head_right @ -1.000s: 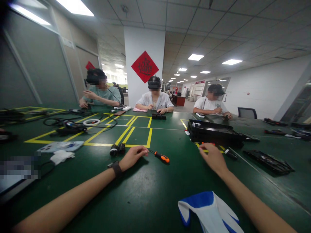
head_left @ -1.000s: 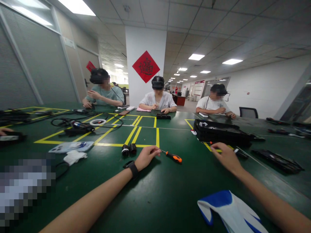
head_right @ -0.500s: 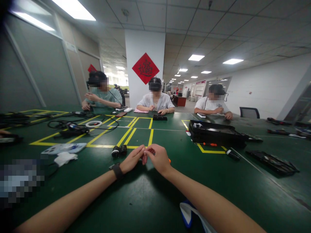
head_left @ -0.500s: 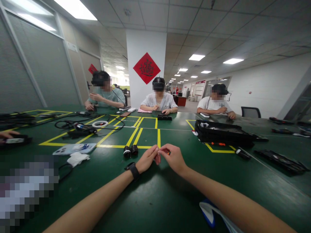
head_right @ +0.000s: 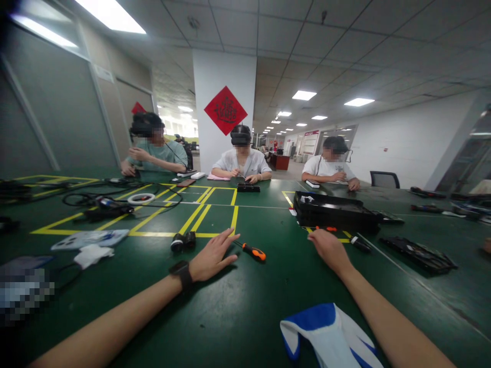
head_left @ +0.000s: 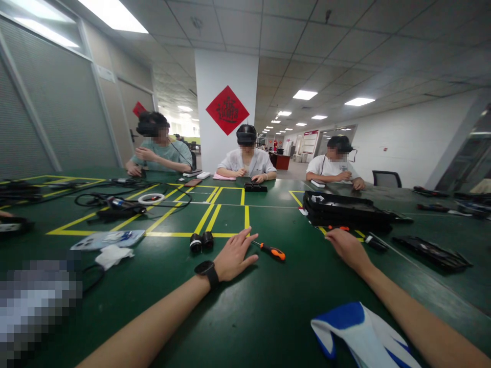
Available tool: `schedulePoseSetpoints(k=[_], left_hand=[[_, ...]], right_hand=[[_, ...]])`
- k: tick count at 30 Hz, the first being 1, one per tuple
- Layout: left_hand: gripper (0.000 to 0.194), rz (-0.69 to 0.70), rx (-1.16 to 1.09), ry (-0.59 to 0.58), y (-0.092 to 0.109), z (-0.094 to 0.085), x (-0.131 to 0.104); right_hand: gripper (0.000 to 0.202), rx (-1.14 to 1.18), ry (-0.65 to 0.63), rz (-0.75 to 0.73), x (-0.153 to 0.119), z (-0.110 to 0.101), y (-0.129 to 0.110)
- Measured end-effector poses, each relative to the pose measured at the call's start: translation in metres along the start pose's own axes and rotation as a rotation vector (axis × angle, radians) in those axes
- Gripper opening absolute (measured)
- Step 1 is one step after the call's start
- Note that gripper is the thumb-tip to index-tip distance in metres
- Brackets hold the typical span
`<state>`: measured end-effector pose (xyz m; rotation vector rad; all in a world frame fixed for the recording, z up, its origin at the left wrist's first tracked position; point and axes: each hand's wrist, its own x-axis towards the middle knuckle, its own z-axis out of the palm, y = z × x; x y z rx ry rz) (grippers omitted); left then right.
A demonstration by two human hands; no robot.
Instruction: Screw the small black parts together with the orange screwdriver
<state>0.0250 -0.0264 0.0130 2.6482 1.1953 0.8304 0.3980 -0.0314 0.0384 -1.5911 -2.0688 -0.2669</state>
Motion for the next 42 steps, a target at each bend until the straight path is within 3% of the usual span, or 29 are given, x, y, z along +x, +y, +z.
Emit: schedulePoseSetpoints(k=[2, 4, 6, 8, 20, 32, 38, 42], left_hand=[[0.058, -0.014, 0.011, -0.046, -0.003, 0.003, 0.0], [0.059, -0.021, -0.003, -0.076, -0.005, 0.005, 0.0], [0.058, -0.018, -0.024, -0.09, -0.006, 0.006, 0.001], [0.057, -0.014, -0.039, -0.095, -0.007, 0.006, 0.001], [0.055, -0.006, -0.012, -0.113, -0.007, 0.006, 0.0], [0.057, -0.028, 0.074, -0.151, -0.005, 0.004, 0.001], [0.058, -0.027, 0.074, -0.148, -0.006, 0.005, 0.001], [0.057, -0.028, 0.066, -0.147, -0.005, 0.004, 0.001]], right_hand=[[0.017, -0.155, 0.12, 0.209, -0.021, -0.012, 0.057], [0.017, -0.268, 0.154, 0.312, -0.04, -0.023, 0.103], [0.016, -0.345, 0.171, 0.437, -0.053, -0.03, 0.134], [0.018, -0.365, 0.159, 0.514, -0.059, -0.032, 0.151], [0.021, -0.408, 0.069, 0.563, -0.049, -0.025, 0.157], [0.027, -0.481, 0.06, 0.442, -0.043, -0.017, 0.17], [0.039, -0.509, -0.051, 0.465, -0.042, -0.015, 0.166], [0.032, -0.511, -0.081, 0.472, -0.039, -0.013, 0.169]])
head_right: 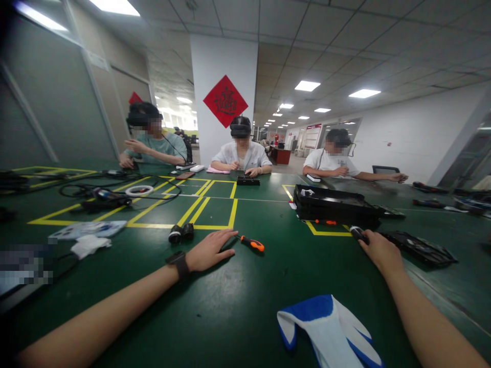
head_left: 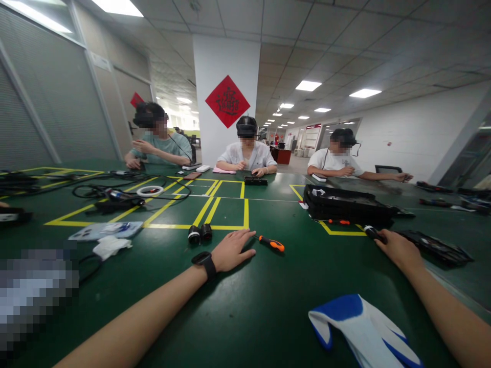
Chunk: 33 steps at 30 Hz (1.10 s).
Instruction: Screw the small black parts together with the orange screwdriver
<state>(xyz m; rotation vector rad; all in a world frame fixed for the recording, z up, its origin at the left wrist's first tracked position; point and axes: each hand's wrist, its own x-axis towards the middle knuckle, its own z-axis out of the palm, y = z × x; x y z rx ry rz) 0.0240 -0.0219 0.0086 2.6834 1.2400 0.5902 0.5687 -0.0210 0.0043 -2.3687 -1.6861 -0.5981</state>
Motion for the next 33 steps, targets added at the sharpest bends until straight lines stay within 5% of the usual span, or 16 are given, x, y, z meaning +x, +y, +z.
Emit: schedulePoseSetpoints(k=[33], left_hand=[[0.055, 0.007, 0.031, -0.021, 0.002, -0.003, -0.001]], right_hand=[[0.038, 0.054, 0.024, 0.084, 0.002, 0.012, 0.021]])
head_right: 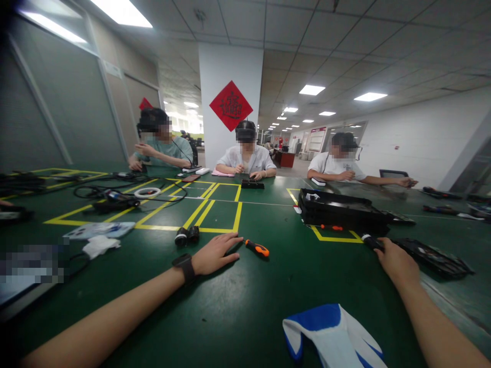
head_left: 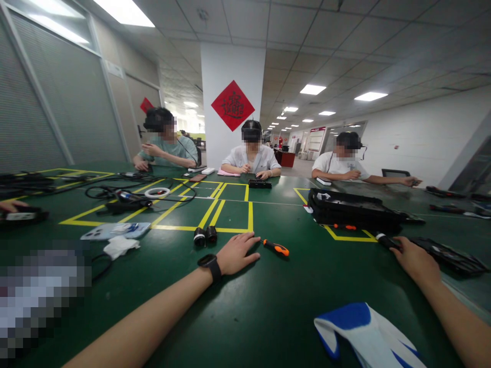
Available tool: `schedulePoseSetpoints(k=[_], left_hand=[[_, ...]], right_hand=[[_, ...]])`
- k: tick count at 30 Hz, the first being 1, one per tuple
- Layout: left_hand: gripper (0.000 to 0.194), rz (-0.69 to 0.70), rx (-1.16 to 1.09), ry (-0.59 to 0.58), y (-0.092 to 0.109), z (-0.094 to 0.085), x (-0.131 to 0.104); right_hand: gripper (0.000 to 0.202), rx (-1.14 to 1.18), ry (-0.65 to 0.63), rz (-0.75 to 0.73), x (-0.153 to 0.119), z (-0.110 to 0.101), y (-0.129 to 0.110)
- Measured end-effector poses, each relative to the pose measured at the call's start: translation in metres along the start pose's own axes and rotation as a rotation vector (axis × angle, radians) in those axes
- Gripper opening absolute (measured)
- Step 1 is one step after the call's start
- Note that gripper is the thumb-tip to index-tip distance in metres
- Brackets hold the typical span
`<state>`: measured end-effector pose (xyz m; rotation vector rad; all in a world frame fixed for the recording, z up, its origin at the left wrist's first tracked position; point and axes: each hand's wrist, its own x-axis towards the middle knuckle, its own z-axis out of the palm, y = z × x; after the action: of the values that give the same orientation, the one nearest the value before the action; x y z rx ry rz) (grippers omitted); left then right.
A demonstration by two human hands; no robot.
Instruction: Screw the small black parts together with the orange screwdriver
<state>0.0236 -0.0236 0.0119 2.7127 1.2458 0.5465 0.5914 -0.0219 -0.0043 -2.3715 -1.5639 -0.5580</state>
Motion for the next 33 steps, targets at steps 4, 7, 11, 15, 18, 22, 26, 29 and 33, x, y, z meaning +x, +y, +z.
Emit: schedulePoseSetpoints(k=[4, 7, 11, 15, 18, 22, 26, 29, 33], left_hand=[[0.054, 0.002, -0.016, 0.014, 0.0, 0.0, 0.0], [0.054, 0.001, -0.026, 0.019, 0.0, 0.0, 0.0], [0.054, 0.004, -0.018, 0.016, -0.001, 0.001, 0.0], [0.054, -0.004, -0.014, 0.012, 0.0, 0.001, 0.0], [0.054, -0.008, -0.02, 0.016, 0.001, 0.001, 0.0], [0.054, -0.011, -0.016, 0.024, 0.001, 0.001, 0.0], [0.055, -0.013, -0.013, 0.033, 0.001, 0.001, 0.0], [0.056, -0.005, -0.023, 0.061, 0.002, -0.001, -0.001], [0.054, 0.041, -0.076, 0.103, 0.005, -0.001, -0.004]], right_hand=[[0.042, 0.064, -0.011, 0.021, 0.005, 0.008, 0.01], [0.043, 0.105, 0.008, 0.032, 0.007, 0.012, 0.014], [0.046, 0.153, 0.014, 0.058, 0.01, 0.018, 0.017], [0.049, 0.215, 0.019, 0.065, 0.008, 0.017, 0.022], [0.049, 0.223, 0.151, 0.038, -0.002, 0.0, 0.015], [0.046, 0.244, 0.524, -0.008, -0.025, -0.049, -0.041], [0.03, 0.556, 0.404, -0.294, -0.062, -0.113, -0.159], [0.02, 0.777, 0.089, -0.627, -0.098, -0.155, -0.259], [0.017, 0.878, -0.283, -0.938, -0.13, -0.178, -0.377]])
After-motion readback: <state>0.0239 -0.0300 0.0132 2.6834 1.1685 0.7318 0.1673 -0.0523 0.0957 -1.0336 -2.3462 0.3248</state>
